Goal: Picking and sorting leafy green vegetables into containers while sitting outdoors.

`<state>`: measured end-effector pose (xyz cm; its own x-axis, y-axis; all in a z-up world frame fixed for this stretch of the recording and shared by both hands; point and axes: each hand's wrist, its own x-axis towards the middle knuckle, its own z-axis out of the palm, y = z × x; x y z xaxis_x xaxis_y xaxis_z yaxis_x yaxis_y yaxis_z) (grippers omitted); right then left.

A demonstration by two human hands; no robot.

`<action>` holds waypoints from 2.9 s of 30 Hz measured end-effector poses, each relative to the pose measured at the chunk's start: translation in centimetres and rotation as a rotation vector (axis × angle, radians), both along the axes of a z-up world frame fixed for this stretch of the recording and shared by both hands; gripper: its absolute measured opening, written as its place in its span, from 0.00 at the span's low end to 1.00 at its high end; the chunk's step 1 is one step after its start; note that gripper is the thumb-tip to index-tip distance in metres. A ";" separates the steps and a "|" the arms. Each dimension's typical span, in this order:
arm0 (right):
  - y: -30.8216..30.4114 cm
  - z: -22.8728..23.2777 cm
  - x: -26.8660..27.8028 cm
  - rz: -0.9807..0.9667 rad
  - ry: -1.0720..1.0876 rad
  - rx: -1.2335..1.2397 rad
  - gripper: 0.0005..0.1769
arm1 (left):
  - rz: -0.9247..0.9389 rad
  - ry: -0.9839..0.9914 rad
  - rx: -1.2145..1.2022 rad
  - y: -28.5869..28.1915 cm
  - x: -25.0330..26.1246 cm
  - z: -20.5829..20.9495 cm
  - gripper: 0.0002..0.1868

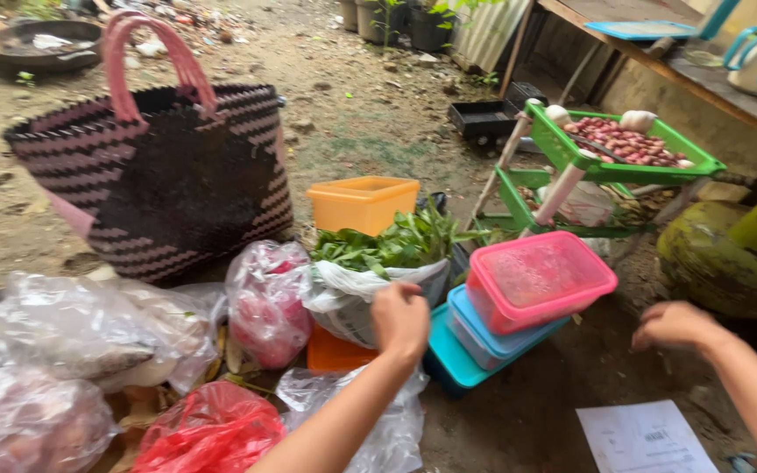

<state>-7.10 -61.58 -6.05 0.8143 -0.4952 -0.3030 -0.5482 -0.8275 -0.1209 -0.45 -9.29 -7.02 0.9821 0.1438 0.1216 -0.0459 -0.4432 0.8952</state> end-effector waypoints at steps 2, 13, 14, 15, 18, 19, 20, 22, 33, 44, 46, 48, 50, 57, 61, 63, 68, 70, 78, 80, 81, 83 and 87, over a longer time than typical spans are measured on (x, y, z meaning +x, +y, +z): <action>7.7 7.3 1.1 -0.054 -0.258 -0.137 0.31 | 0.059 -0.107 0.118 4.6 -0.6 3.8 0.14; 42.6 10.6 13.5 0.675 -0.777 0.193 0.18 | -0.441 0.155 0.977 16.7 -1.1 2.9 0.23; 45.2 8.3 13.7 0.788 -0.699 0.281 0.21 | -0.468 0.120 0.976 17.0 -1.3 1.9 0.23; 47.7 6.0 13.8 0.900 -0.617 0.367 0.25 | -0.494 0.084 0.975 17.3 -1.4 0.9 0.22; 54.6 4.2 9.8 0.877 -0.667 0.227 0.25 | -0.494 0.027 0.868 17.8 0.1 -3.6 0.15; 55.5 4.4 8.8 0.882 -0.665 0.226 0.25 | -0.489 0.028 0.865 18.4 -0.3 -3.1 0.15; 56.3 4.7 7.8 0.813 -0.608 0.146 0.23 | -0.440 0.074 0.669 19.0 -0.6 -2.5 0.12; 56.9 4.4 6.4 0.748 -0.552 0.066 0.21 | -0.387 0.118 0.471 19.9 -0.2 -2.8 0.10; 52.5 3.1 2.6 0.686 -0.580 0.244 0.11 | -0.076 0.340 -0.028 19.1 3.4 -4.1 0.28; 52.1 6.5 10.8 0.879 -0.347 0.063 0.11 | -0.027 0.340 -0.028 16.5 3.3 -9.0 0.39; 52.4 8.8 15.4 0.812 -0.450 -0.003 0.12 | -0.028 0.334 -0.058 17.1 2.4 -8.6 0.37; 52.0 9.7 20.8 0.794 -0.760 -0.041 0.33 | -0.119 0.324 0.073 18.0 0.9 -7.6 0.34; 49.9 6.5 26.3 0.851 -0.844 -0.039 0.37 | -0.138 0.285 0.076 19.0 0.0 -7.8 0.35; 50.6 4.4 26.6 0.654 -0.498 -0.009 0.30 | -0.251 -0.022 0.084 21.5 -2.5 -3.9 0.27; 49.2 5.8 25.3 0.645 -0.542 -0.035 0.22 | -0.229 -0.187 -0.058 21.1 -2.9 -4.4 0.20; 47.6 7.4 25.0 0.616 -0.802 0.069 0.19 | -0.041 -0.220 -0.153 20.4 -2.1 -5.4 0.13; 44.6 17.8 20.6 0.676 -0.776 0.742 0.19 | -0.004 0.131 -0.554 21.0 2.6 -1.6 0.19; 43.1 21.1 17.2 0.736 -0.712 0.886 0.17 | -0.070 0.135 -0.801 21.9 4.2 1.2 0.28; 41.9 16.8 7.9 0.661 -0.525 0.973 0.15 | -0.459 0.279 -1.518 22.0 0.6 11.4 0.50; 41.9 14.2 7.2 0.598 -0.354 1.069 0.26 | -0.415 0.286 -1.460 21.2 -1.6 9.6 0.48; 41.9 12.7 6.8 0.529 -0.180 1.161 0.39 | -0.369 0.292 -1.403 20.8 -2.7 8.6 0.46; 42.9 11.3 5.9 0.537 -0.152 1.035 0.32 | -0.309 0.335 -1.468 20.8 -5.2 7.7 0.49; 43.2 7.4 6.3 0.653 -0.110 0.890 0.25 | -0.427 0.514 -1.481 26.4 -4.1 -0.7 0.68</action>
